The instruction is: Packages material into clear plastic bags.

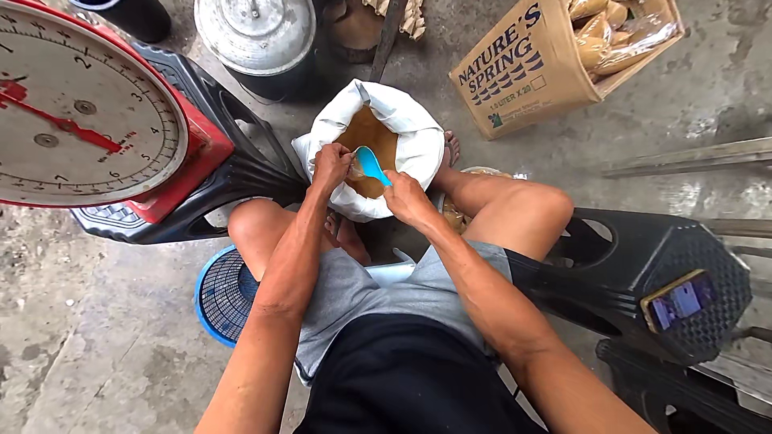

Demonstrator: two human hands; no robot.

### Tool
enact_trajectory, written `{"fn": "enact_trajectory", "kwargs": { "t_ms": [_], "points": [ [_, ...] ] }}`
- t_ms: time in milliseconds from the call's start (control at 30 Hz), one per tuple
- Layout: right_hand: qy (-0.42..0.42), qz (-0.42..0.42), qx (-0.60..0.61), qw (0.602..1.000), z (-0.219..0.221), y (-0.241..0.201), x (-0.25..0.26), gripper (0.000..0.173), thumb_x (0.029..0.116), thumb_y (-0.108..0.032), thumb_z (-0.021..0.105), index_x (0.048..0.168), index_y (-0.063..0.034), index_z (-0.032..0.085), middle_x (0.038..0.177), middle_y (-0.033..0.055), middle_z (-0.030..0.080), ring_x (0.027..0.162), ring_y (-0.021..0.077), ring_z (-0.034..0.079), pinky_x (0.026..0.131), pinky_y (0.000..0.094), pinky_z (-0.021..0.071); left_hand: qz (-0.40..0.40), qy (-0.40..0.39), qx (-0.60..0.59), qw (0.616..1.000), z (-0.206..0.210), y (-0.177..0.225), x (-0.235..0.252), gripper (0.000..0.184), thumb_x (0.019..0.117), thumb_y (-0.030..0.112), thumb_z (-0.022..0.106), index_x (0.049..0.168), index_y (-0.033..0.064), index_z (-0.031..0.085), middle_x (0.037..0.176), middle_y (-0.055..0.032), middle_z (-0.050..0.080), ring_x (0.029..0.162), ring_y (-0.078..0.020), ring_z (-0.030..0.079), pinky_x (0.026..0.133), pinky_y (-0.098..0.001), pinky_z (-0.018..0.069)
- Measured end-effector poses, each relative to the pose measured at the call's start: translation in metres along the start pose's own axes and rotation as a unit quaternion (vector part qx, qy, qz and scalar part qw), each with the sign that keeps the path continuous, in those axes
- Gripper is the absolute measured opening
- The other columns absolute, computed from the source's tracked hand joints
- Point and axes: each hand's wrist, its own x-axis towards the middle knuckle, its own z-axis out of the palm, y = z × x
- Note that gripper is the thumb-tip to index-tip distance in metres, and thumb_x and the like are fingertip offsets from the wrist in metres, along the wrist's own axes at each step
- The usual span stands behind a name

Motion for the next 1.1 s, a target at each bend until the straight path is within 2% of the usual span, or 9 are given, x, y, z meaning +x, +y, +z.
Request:
{"fn": "enact_trajectory", "kwargs": {
  "t_ms": [67, 100, 200, 300, 433, 533, 800, 933, 1100],
  "points": [
    [0.003, 0.005, 0.101, 0.995, -0.005, 0.017, -0.002, 0.039, 0.1046, -0.011, 0.049, 0.141, -0.0061, 0.06, 0.122, 0.0195, 0.069, 0.108, 0.0302, 0.068, 0.094, 0.0502, 0.0545, -0.003, -0.002, 0.003, 1.0, 0.0, -0.002, 0.001, 0.025, 0.1011, 0.022, 0.065, 0.112, 0.0011, 0.07, 0.092, -0.0129, 0.074, 0.076, -0.0211, 0.073, 0.078, -0.0431, 0.0621],
    [0.002, 0.014, 0.153, 0.988, -0.007, 0.027, -0.004, 0.038, 0.1042, -0.012, 0.049, 0.141, -0.008, 0.061, 0.11, 0.0154, 0.069, 0.085, 0.0232, 0.065, 0.075, 0.0436, 0.0541, -0.005, -0.001, 0.01, 1.0, 0.0, -0.002, 0.001, 0.026, 0.1012, 0.023, 0.065, 0.112, 0.0007, 0.07, 0.091, -0.0127, 0.074, 0.076, -0.0209, 0.073, 0.078, -0.043, 0.0623],
    [-0.017, 0.04, 0.265, 0.963, -0.025, 0.048, -0.013, 0.038, 0.1054, -0.011, 0.05, 0.143, -0.0091, 0.058, 0.091, 0.0086, 0.062, 0.056, 0.0113, 0.043, 0.052, 0.0309, 0.0401, -0.019, -0.005, 0.036, 0.999, -0.001, 0.001, 0.001, 0.027, 0.1011, 0.025, 0.066, 0.11, -0.0004, 0.07, 0.087, -0.0126, 0.073, 0.074, -0.0207, 0.072, 0.077, -0.0431, 0.0619],
    [0.002, 0.033, 0.187, 0.982, -0.044, 0.062, -0.009, 0.039, 0.1043, -0.011, 0.049, 0.142, -0.0085, 0.059, 0.1, 0.0142, 0.067, 0.069, 0.0202, 0.057, 0.064, 0.041, 0.0498, -0.039, -0.068, 0.069, 0.995, -0.003, 0.006, 0.005, 0.027, 0.1003, 0.022, 0.067, 0.113, -0.0019, 0.07, 0.09, -0.0139, 0.074, 0.074, -0.0201, 0.074, 0.077, -0.0415, 0.0634],
    [0.014, -0.005, 0.017, 1.0, -0.055, 0.066, 0.005, 0.036, 0.104, -0.01, 0.047, 0.137, -0.0021, 0.061, 0.122, 0.0249, 0.067, 0.119, 0.0394, 0.064, 0.101, 0.0588, 0.0493, -0.031, -0.128, 0.199, 0.971, 0.002, 0.012, 0.006, 0.027, 0.1005, 0.021, 0.064, 0.111, -0.0035, 0.07, 0.092, -0.0194, 0.072, 0.078, -0.0291, 0.072, 0.081, -0.0512, 0.0603],
    [0.031, 0.01, -0.036, 0.999, -0.043, 0.073, 0.018, 0.033, 0.1022, -0.008, 0.048, 0.131, 0.0018, 0.061, 0.125, 0.0287, 0.062, 0.121, 0.0443, 0.061, 0.098, 0.0609, 0.05, -0.02, -0.071, 0.258, 0.963, 0.007, 0.02, 0.001, 0.03, 0.1024, 0.023, 0.057, 0.11, -0.0016, 0.071, 0.101, -0.0233, 0.072, 0.091, -0.0373, 0.072, 0.087, -0.06, 0.0559],
    [0.032, 0.016, -0.008, 0.999, -0.033, 0.073, 0.014, 0.037, 0.1011, -0.007, 0.05, 0.136, 0.0034, 0.057, 0.132, 0.0297, 0.059, 0.122, 0.0456, 0.06, 0.098, 0.0611, 0.0508, -0.002, 0.017, 0.266, 0.964, 0.006, 0.058, -0.019, 0.04, 0.1085, 0.028, 0.047, 0.118, -0.0071, 0.064, 0.107, -0.0248, 0.07, 0.1, -0.0376, 0.071, 0.094, -0.0576, 0.0543],
    [0.032, -0.005, 0.008, 0.999, -0.028, 0.075, 0.011, 0.037, 0.0989, -0.004, 0.054, 0.134, 0.0075, 0.056, 0.13, 0.031, 0.06, 0.123, 0.0458, 0.06, 0.099, 0.0604, 0.0509, -0.004, 0.061, 0.133, 0.989, -0.004, 0.072, -0.021, 0.039, 0.1078, 0.029, 0.053, 0.114, -0.0076, 0.063, 0.089, -0.0154, 0.074, 0.076, -0.0226, 0.075, 0.077, -0.0427, 0.0635],
    [0.032, -0.008, 0.016, 0.999, -0.024, 0.079, 0.012, 0.035, 0.098, -0.003, 0.055, 0.132, 0.0069, 0.057, 0.13, 0.0309, 0.059, 0.121, 0.046, 0.061, 0.097, 0.0604, 0.052, -0.067, 0.028, 0.016, 0.997, -0.009, 0.055, -0.009, 0.032, 0.1002, 0.017, 0.067, 0.119, -0.0087, 0.06, 0.096, -0.016, 0.072, 0.076, -0.0191, 0.074, 0.075, -0.037, 0.0644]
  ]
}}
